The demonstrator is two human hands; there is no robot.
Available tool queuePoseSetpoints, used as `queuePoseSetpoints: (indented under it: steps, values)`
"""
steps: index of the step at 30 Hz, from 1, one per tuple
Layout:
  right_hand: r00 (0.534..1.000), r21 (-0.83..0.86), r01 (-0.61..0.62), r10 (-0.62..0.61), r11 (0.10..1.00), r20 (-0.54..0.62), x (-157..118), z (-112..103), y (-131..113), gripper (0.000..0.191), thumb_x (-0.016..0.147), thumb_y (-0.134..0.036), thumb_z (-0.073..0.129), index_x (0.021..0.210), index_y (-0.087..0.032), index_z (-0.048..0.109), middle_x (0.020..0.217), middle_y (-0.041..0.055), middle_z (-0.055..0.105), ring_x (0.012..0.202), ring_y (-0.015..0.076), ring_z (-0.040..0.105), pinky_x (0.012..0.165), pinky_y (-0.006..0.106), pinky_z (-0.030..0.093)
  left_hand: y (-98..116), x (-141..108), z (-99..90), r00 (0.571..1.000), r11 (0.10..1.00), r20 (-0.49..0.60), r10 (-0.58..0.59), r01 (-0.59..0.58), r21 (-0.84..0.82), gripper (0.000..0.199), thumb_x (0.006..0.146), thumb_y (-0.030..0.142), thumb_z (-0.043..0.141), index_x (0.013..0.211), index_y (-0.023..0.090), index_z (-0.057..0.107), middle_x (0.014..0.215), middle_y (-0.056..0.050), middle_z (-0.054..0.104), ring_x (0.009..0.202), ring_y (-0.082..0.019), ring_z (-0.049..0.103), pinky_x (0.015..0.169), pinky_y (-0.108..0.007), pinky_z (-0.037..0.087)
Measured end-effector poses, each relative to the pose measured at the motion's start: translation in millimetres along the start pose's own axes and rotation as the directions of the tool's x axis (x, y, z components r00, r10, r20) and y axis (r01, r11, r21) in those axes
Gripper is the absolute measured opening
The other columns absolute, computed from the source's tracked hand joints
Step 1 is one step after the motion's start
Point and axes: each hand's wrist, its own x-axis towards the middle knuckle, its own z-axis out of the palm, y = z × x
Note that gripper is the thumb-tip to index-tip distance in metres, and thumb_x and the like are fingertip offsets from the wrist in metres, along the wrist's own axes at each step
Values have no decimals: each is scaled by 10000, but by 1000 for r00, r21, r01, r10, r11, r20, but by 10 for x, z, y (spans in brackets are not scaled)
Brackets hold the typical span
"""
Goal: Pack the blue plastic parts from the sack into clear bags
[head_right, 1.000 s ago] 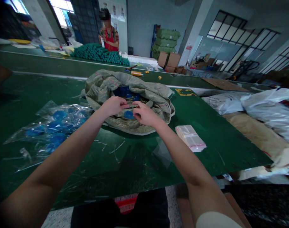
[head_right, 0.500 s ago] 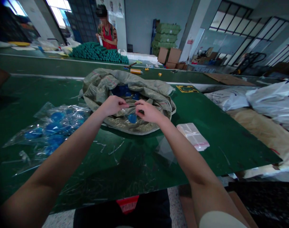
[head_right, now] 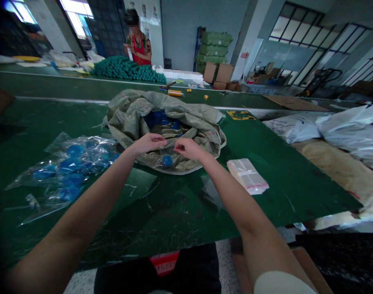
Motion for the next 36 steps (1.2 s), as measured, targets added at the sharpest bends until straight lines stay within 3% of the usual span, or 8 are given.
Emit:
queuePoseSetpoints:
  steps: [4, 9, 15, 18, 21, 26, 30, 36]
  values:
    - [989, 152, -111, 124, 982, -82, -12, 79, 51, 148, 820, -295, 638, 863, -157, 667, 869, 54, 678, 742, 160, 637, 712, 302, 518, -152, 6, 64, 1000, 990, 1, 20, -20, -139, 459, 650, 487, 788, 950, 144, 734, 908, -81, 747, 834, -205, 669, 793, -317, 518]
    - [943, 222, -207, 254, 953, -213, -71, 162, 96, 165, 796, -314, 648, 840, -163, 697, 863, 65, 712, 776, 184, 652, 760, 338, 525, -220, -14, 71, 999, 968, -43, -30, 18, -250, 417, 632, 443, 814, 904, 137, 742, 870, -100, 762, 854, -237, 701, 851, -363, 537]
    - [844, 418, -270, 422, 868, -330, -86, 295, 153, 205, 731, -362, 721, 822, -183, 680, 857, 53, 718, 788, 186, 661, 793, 358, 541, -251, -28, 92, 990, 955, -105, -89, 54, -292, 433, 589, 459, 832, 864, 138, 739, 820, -90, 756, 814, -236, 707, 828, -374, 546]
    - [800, 555, -295, 519, 778, -303, -58, 396, 192, 315, 694, -383, 762, 915, -182, 663, 921, 56, 722, 851, 183, 671, 836, 359, 544, -268, -19, 107, 989, 951, -116, -90, 51, -304, 461, 573, 477, 836, 859, 131, 733, 818, -92, 753, 808, -236, 706, 823, -377, 545]
    - [784, 643, -338, 583, 687, -212, -19, 508, 243, 343, 698, -388, 763, 960, -184, 676, 931, 55, 728, 860, 177, 675, 818, 349, 548, -299, -8, 119, 990, 953, -120, -73, 34, -300, 468, 585, 491, 831, 866, 131, 732, 816, -93, 753, 805, -235, 704, 817, -372, 546]
    - [750, 745, -303, 631, 595, -199, 28, 614, 299, 234, 690, -395, 754, 779, -188, 687, 756, 11, 708, 732, 153, 659, 753, 317, 551, -372, 13, 128, 983, 941, -149, -104, 49, -335, 521, 549, 525, 848, 874, 137, 727, 848, -94, 752, 818, -228, 698, 814, -363, 555]
    - [728, 836, -241, 661, 493, -180, 38, 620, 271, 251, 652, -391, 776, 753, -190, 665, 789, 12, 725, 777, 155, 679, 768, 300, 553, -362, 8, 123, 966, 913, -193, -173, 84, -399, 577, 499, 543, 867, 867, 126, 713, 878, -100, 746, 814, -222, 693, 805, -367, 564]
    - [717, 868, -183, 666, 461, -203, 90, 675, 262, 304, 647, -417, 789, 814, -199, 657, 774, -4, 704, 750, 144, 672, 760, 297, 550, -317, 3, 129, 964, 915, -193, -185, 98, -391, 579, 486, 551, 868, 845, 126, 707, 865, -90, 740, 806, -209, 681, 797, -357, 564]
